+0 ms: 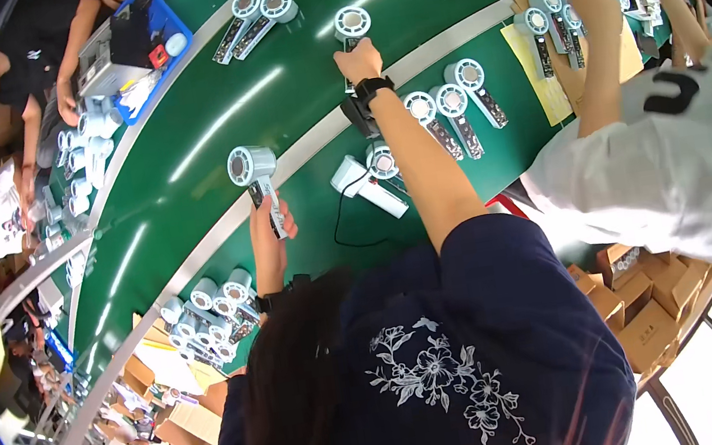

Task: The person repeatedly picks up handheld fan assemblies from the assembly line, presses buttons on their circuit boards to test the displays and fans, and arranges them on the table.

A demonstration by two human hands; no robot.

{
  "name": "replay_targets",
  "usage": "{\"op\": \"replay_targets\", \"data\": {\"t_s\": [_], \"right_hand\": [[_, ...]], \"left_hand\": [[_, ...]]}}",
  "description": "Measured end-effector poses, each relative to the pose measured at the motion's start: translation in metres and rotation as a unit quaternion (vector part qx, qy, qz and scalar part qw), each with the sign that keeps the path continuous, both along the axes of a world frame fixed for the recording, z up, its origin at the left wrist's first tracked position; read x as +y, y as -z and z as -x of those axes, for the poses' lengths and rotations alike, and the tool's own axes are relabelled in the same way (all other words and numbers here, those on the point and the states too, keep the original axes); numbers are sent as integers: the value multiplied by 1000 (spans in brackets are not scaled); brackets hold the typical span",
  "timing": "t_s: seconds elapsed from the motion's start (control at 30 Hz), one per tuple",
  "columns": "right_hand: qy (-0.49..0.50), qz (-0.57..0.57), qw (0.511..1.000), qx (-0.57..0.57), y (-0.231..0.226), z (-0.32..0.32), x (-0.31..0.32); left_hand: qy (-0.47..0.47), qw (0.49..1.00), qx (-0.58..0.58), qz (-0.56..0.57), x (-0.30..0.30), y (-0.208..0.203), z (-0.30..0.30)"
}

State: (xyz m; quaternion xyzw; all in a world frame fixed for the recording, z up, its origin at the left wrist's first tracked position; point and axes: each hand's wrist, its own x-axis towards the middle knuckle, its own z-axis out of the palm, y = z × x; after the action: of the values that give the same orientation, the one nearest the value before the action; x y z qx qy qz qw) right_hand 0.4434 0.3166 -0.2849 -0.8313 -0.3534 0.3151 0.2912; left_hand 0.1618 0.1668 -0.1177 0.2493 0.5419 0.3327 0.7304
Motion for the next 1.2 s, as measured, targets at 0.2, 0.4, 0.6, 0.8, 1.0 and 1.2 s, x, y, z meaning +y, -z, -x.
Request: {"op": "replay_targets", "data": {"t_s": [0.2, 0.4, 0.6, 0.8, 1.0, 1.2], "right_hand": [[-158, -20, 895, 416, -176, 61, -77], [-229, -30, 763, 604, -276, 81, -185], [-351, -48, 733, 581, -310, 88, -234], [-299, -129, 735, 595, -330, 108, -261], [-334, -130, 725, 588, -326, 116, -265], [-320, -133, 735, 583, -331, 127, -268]], "left_hand": [[-76, 995, -41, -59, -55, -42, 6], [-104, 977, -48, -177, -81, -93, 6], [-138, 954, -49, -263, -115, -135, -1], [-146, 940, -65, -300, -139, -150, 1], [-171, 934, -33, -312, -151, -152, 4], [-189, 928, -52, -316, -153, -151, 8]]}}
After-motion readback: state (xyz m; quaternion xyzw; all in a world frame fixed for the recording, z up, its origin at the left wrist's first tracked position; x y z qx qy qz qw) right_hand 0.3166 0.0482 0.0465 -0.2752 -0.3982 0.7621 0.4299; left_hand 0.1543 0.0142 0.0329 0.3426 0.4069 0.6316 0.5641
